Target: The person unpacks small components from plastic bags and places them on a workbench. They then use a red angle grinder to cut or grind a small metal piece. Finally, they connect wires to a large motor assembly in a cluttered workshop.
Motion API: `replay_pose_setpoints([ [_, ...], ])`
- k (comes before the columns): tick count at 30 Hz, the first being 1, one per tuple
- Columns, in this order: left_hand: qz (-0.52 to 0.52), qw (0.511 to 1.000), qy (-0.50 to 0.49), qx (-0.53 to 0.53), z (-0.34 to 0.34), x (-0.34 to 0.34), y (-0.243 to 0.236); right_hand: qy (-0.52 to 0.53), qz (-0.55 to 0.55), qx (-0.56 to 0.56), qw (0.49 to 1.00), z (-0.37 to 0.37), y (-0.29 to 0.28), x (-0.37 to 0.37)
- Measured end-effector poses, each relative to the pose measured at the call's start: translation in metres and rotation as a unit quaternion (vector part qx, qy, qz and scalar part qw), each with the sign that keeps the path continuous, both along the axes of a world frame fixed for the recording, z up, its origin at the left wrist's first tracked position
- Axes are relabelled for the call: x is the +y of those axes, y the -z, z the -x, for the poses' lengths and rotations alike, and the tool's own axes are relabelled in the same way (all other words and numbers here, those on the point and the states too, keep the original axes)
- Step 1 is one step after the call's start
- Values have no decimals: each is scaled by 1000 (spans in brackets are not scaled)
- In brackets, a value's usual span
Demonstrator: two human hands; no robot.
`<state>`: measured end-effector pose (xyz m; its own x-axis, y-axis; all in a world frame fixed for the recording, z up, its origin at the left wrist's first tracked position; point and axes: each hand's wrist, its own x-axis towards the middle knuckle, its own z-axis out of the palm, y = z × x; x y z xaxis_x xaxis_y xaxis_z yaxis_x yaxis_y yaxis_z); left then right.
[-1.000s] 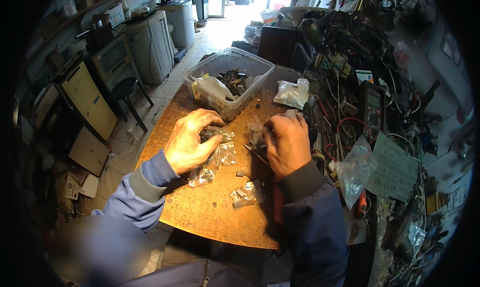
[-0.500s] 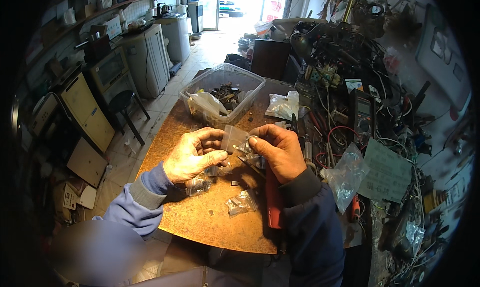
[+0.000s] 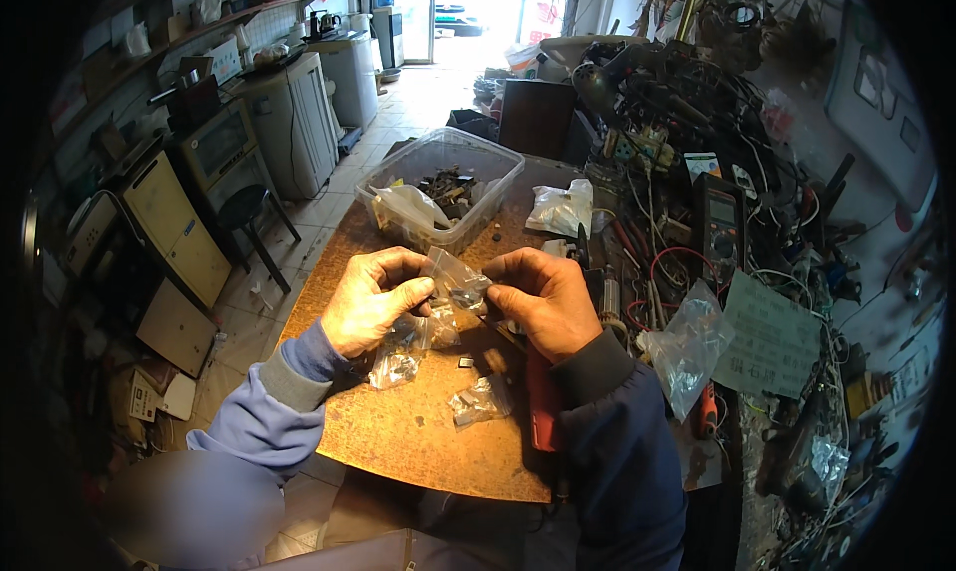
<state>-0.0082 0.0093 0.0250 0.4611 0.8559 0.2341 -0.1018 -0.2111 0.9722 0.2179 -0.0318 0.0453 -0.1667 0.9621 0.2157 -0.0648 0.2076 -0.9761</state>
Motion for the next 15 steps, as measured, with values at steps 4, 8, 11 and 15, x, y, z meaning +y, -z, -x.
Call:
replay_pose_setpoints([
  [4, -15, 999, -45, 22, 3, 5, 5, 82, -16, 53, 995, 2, 5, 3],
  [8, 0, 998, -61, 20, 8, 8, 3, 144, -6, 58, 988, 2, 0, 0],
  [11, 13, 999, -27, -17, 10, 9, 1, 137, -3, 25, 990, -1, 1, 2],
  [15, 127, 984, 63, -110, 12, 7, -3, 54, -68, -41, 995, 4, -2, -2],
])
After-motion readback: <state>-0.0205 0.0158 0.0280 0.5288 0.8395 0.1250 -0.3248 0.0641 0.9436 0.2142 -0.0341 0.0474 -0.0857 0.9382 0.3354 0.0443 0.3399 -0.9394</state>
